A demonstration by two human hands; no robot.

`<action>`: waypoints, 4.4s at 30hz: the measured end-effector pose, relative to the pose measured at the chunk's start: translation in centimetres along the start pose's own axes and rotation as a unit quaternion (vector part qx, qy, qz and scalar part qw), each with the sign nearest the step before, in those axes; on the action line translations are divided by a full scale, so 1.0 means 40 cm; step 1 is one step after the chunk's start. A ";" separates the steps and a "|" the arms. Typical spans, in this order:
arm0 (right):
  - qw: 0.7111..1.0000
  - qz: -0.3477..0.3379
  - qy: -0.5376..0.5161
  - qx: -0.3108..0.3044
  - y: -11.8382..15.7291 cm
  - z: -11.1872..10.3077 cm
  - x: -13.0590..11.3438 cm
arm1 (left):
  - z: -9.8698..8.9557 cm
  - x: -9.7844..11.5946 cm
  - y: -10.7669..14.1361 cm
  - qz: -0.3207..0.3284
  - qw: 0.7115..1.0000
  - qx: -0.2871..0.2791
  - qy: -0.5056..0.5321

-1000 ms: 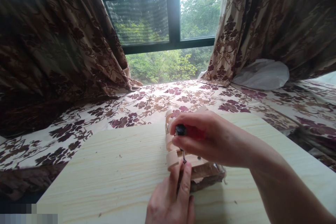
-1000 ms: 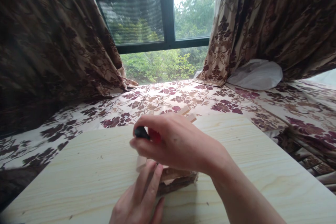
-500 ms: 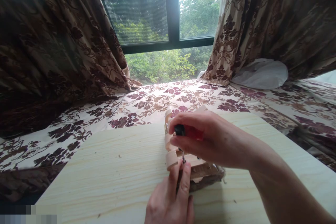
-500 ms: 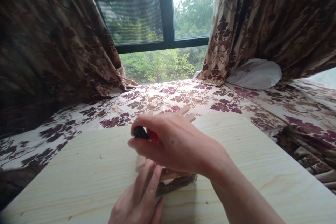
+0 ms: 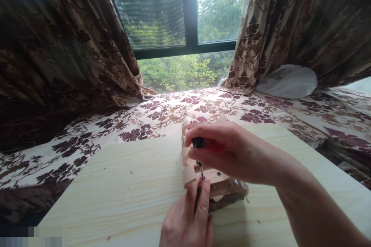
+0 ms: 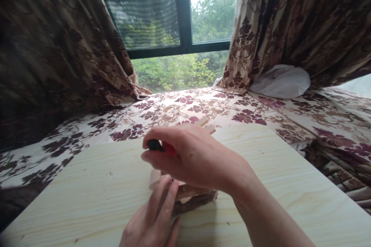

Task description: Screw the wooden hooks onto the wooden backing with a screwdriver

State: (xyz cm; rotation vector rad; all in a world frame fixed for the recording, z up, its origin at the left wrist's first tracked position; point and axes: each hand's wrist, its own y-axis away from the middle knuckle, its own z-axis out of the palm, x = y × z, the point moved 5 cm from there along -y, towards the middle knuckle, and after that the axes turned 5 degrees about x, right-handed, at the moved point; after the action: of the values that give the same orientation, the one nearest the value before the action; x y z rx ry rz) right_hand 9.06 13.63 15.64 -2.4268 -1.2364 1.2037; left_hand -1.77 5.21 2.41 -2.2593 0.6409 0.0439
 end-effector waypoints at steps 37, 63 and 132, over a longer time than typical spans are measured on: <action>0.997 0.013 0.050 0.056 -0.004 -0.020 0.008 | 0.000 -0.002 0.001 -0.003 1.000 -0.004 -0.002; 0.998 0.012 0.036 0.059 -0.003 -0.026 0.004 | -0.003 -0.001 0.001 0.006 1.000 -0.002 -0.007; 0.960 -0.065 0.237 -0.134 -0.045 -0.017 -0.035 | 0.008 0.003 0.005 -0.024 0.999 0.031 -0.017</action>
State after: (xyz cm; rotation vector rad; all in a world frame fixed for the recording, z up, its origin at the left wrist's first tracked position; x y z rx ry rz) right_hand 8.01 13.89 17.75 -2.5496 -1.4367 0.3967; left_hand -1.69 5.27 2.01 -2.2090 0.5619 0.0367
